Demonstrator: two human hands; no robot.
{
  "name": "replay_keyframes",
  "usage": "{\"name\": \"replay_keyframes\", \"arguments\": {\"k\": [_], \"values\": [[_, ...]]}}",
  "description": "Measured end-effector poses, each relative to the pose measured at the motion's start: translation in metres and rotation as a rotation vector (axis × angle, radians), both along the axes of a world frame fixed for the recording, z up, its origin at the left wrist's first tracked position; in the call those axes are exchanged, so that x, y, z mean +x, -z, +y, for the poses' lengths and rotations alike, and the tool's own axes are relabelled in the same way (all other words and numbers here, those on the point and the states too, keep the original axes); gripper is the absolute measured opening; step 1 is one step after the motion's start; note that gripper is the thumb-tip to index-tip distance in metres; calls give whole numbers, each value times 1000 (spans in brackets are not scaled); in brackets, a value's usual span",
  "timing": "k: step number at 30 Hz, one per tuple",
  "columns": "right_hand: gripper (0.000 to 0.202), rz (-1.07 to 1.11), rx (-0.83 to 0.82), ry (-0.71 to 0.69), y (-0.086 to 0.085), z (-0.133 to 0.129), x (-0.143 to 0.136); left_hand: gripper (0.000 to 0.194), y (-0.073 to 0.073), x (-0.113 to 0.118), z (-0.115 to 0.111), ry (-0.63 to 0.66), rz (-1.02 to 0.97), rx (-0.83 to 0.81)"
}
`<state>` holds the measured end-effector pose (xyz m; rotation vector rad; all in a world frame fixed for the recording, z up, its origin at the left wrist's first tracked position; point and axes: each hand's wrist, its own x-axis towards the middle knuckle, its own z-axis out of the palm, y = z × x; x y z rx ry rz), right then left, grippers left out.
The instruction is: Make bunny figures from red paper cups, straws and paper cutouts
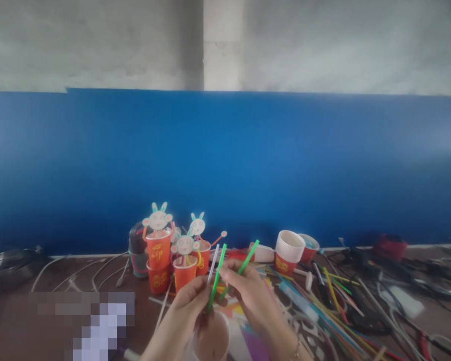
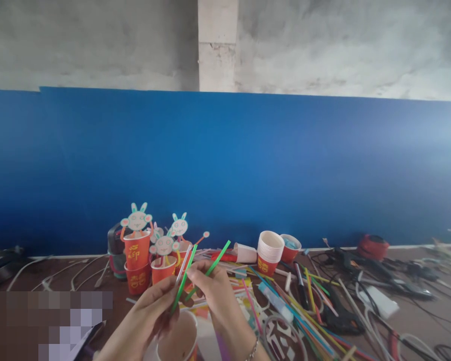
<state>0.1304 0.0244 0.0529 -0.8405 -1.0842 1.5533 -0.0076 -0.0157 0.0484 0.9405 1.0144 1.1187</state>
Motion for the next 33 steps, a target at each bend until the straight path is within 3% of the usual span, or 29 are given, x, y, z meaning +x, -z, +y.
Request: {"name": "replay_keyframes", "arguments": {"k": [6,11,16,22,27,33], "values": [[31,-307,148,105,-4,7,11,38,-2,-1,3,-79,39,25],[35,-474,311,370,-8,12,25,46,1,-7,8,-125,12,-3],[36,-525,238,123,-7,10,20,41,2,-5,8,-71,11,-4],[38,-456,235,9,-5,7,15,30,3,4,1,125,-157,-92],[36,-429,205,4,-11,2,16,38,5,3,-4,178,-232,-173],[34,-325,113,27,-12,-1,12,48,-4,-2,-8,247,-189,-211]]}}
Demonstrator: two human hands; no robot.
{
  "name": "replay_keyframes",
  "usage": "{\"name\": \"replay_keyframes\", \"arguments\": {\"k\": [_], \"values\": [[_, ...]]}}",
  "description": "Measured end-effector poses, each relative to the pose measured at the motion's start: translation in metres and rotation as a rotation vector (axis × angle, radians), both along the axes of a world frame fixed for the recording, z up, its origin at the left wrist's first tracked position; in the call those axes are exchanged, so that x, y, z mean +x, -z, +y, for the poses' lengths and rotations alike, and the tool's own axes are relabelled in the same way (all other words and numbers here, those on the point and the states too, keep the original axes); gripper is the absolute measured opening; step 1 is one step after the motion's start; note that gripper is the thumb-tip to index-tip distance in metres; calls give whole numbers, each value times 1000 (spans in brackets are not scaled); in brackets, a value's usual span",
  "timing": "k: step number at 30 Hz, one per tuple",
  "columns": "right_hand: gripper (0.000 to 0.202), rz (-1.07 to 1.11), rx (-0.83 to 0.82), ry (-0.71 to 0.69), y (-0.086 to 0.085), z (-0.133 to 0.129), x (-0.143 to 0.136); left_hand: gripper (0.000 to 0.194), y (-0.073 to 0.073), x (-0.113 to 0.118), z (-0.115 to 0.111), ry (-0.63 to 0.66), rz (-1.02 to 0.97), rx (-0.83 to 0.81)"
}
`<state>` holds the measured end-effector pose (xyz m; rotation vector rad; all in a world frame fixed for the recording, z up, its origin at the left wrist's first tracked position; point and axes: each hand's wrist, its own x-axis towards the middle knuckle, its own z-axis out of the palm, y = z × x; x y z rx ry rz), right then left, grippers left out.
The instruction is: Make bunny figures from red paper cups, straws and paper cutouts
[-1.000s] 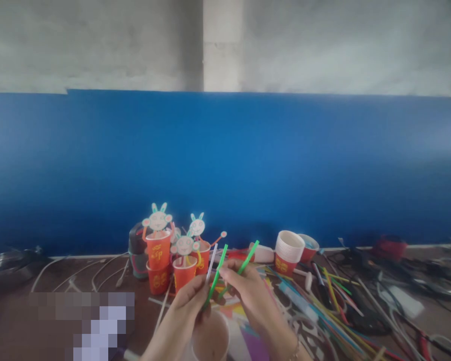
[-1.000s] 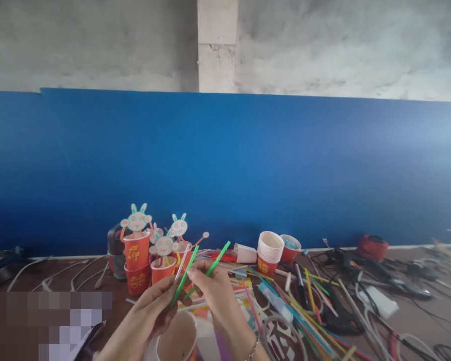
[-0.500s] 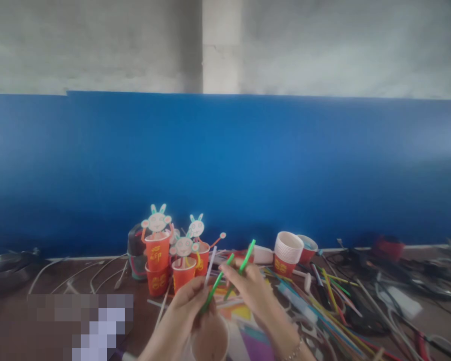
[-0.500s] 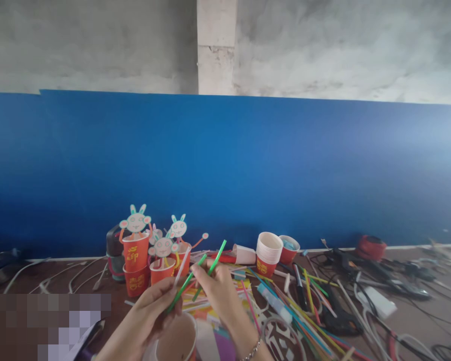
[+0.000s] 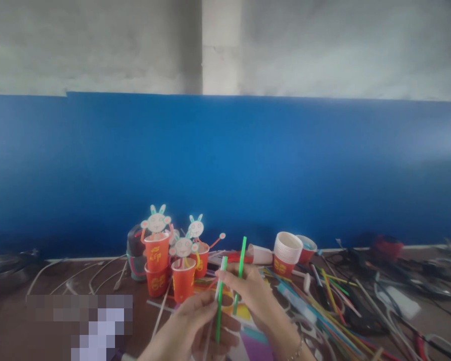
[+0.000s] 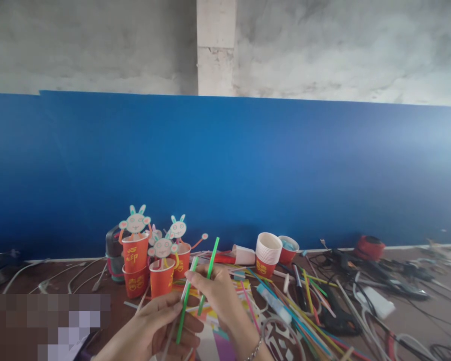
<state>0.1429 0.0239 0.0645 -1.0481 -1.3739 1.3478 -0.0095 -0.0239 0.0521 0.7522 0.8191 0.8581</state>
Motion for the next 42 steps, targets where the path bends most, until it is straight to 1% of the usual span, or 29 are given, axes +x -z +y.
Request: {"name": "replay_keyframes", "arguments": {"k": [2,4,7,9,12,14,17,20,24,27,29,32,34,36,39,40,42], "values": [[36,5,-2,-31,0,0,0,52,-2,1,-1,-2,17,-6],[36,-7,7,-53,-1,0,-1,58,0,3,0,-31,31,-2],[36,-36,24,-53,-4,-1,-1,69,10,8,4,-98,76,33],[36,-56,39,-56,-6,-3,-2,74,18,10,8,-112,130,58],[37,-90,64,-62,-6,-3,-4,70,24,11,12,-100,147,79],[41,-122,109,-54,-4,-3,-4,63,21,9,13,-119,150,96],[47,-191,215,33,3,-6,-3,53,10,6,12,-227,160,122],[46,-243,309,127,11,-14,-2,54,2,5,11,-307,150,115],[35,-321,390,174,16,-23,-9,55,3,9,12,-327,135,118],[36,-408,415,183,17,-23,-19,52,8,13,11,-331,141,159],[37,-422,401,186,19,-21,-24,50,11,15,11,-335,138,188],[37,-315,325,164,21,-16,-27,45,16,16,10,-366,98,198],[36,-198,253,105,21,-11,-26,44,20,16,10,-385,47,172],[33,-61,154,13,20,-7,-24,48,23,18,11,-383,-15,127],[27,146,-10,-98,20,-4,-20,58,26,20,13,-336,-100,81],[25,204,-52,-123,19,-3,-19,59,27,21,13,-298,-115,82],[23,284,-104,-159,19,-4,-16,51,28,21,12,-224,-123,98]]}}
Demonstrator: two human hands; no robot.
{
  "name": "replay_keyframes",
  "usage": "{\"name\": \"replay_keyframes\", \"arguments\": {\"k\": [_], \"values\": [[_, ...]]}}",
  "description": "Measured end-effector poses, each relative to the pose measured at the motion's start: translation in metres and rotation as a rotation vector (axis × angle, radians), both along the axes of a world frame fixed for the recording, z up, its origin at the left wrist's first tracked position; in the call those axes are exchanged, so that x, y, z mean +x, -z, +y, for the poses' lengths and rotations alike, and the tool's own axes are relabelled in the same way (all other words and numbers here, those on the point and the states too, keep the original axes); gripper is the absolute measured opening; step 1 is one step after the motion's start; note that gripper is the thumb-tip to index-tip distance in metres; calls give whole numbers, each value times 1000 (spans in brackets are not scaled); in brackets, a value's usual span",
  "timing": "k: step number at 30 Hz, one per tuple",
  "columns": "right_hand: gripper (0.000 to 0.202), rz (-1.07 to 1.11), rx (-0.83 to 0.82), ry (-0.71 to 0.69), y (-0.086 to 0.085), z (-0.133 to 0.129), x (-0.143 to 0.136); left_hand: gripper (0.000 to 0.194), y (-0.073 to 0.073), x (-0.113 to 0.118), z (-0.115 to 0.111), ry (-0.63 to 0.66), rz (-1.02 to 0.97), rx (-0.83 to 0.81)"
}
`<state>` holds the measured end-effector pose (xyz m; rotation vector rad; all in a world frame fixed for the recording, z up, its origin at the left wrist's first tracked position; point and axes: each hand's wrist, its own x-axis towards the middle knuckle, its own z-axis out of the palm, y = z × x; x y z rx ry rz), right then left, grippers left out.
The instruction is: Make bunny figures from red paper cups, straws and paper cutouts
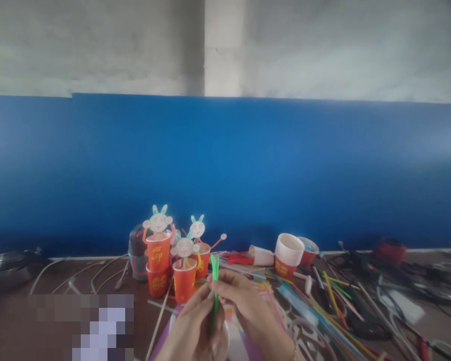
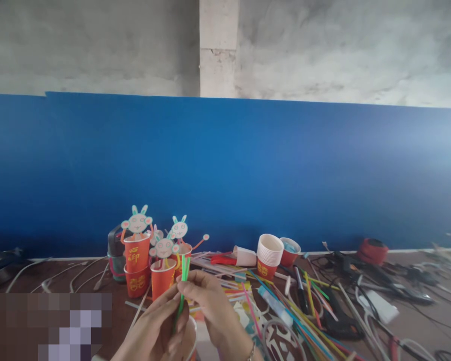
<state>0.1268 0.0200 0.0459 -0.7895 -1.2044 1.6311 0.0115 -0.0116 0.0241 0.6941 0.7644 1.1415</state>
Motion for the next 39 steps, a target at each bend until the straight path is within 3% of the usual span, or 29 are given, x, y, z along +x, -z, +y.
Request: {"name": "replay_keyframes", "arguments": {"k": [3,11,17,22,31,39], "values": [[25,26,-5,-10,-1,0,2,41,0,-1,-2,49,1,46],[37,-114,38,70,-14,1,4,34,-6,-3,-7,0,145,64],[41,-154,22,88,-19,1,9,40,-10,-6,-11,160,22,-65],[38,-189,37,127,-12,3,9,29,-16,-8,-12,179,-72,-124],[40,-172,-17,106,-12,0,6,42,-10,-5,-10,69,-70,-132],[39,-201,-41,46,-11,1,7,40,-12,-4,-10,82,-59,-140]]}}
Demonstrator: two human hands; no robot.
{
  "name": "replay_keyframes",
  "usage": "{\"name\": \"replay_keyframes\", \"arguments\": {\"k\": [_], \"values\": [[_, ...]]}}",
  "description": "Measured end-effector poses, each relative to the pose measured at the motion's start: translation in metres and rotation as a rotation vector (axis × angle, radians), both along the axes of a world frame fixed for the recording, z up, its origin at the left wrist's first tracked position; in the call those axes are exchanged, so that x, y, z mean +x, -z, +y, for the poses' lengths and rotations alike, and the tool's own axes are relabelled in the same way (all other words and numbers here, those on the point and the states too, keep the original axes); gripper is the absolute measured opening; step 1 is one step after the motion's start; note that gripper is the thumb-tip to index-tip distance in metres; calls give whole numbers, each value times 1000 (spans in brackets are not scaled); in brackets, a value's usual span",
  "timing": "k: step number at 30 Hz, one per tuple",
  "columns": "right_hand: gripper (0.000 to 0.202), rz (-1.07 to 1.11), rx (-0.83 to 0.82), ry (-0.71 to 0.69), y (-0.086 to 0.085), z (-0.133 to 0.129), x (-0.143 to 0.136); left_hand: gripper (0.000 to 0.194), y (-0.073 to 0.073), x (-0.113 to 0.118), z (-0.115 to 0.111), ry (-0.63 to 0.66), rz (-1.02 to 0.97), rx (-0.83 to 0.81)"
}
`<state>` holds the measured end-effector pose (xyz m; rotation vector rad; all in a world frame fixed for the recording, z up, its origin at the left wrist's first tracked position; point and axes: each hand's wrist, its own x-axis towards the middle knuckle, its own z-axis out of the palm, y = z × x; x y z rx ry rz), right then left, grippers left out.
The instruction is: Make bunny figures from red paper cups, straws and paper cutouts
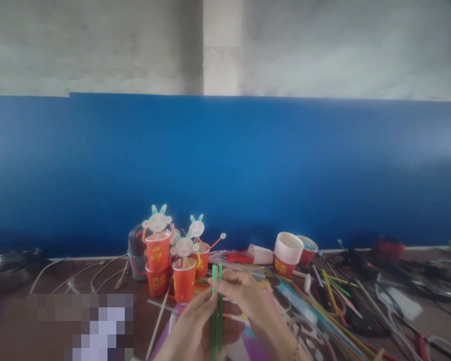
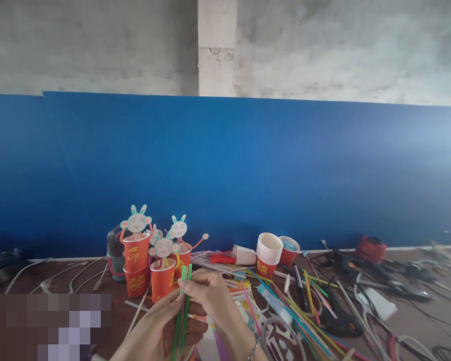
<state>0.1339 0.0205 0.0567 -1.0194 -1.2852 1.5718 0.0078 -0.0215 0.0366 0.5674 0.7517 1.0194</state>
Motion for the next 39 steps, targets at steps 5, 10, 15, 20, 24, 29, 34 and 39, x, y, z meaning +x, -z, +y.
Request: {"name": "replay_keyframes", "arguments": {"k": [5,10,15,20,24,29,34,39], "values": [[40,18,-1,-26,-1,0,-1,36,2,1,1,-22,-27,33],[42,33,-43,-62,-3,-2,-1,46,3,3,2,-27,-18,52],[39,2,-3,0,-3,-3,-2,48,3,1,1,11,-3,28],[36,-3,84,33,-3,-2,-3,44,1,0,0,0,-48,12],[38,9,98,4,-2,-1,-3,43,1,1,0,-13,-48,23],[41,-45,79,-12,3,-1,-2,46,9,4,4,-8,-12,73],[43,-78,200,-61,0,1,2,45,12,4,5,-6,-20,88],[47,-111,319,-86,0,5,6,40,8,4,2,-14,-76,56]]}}
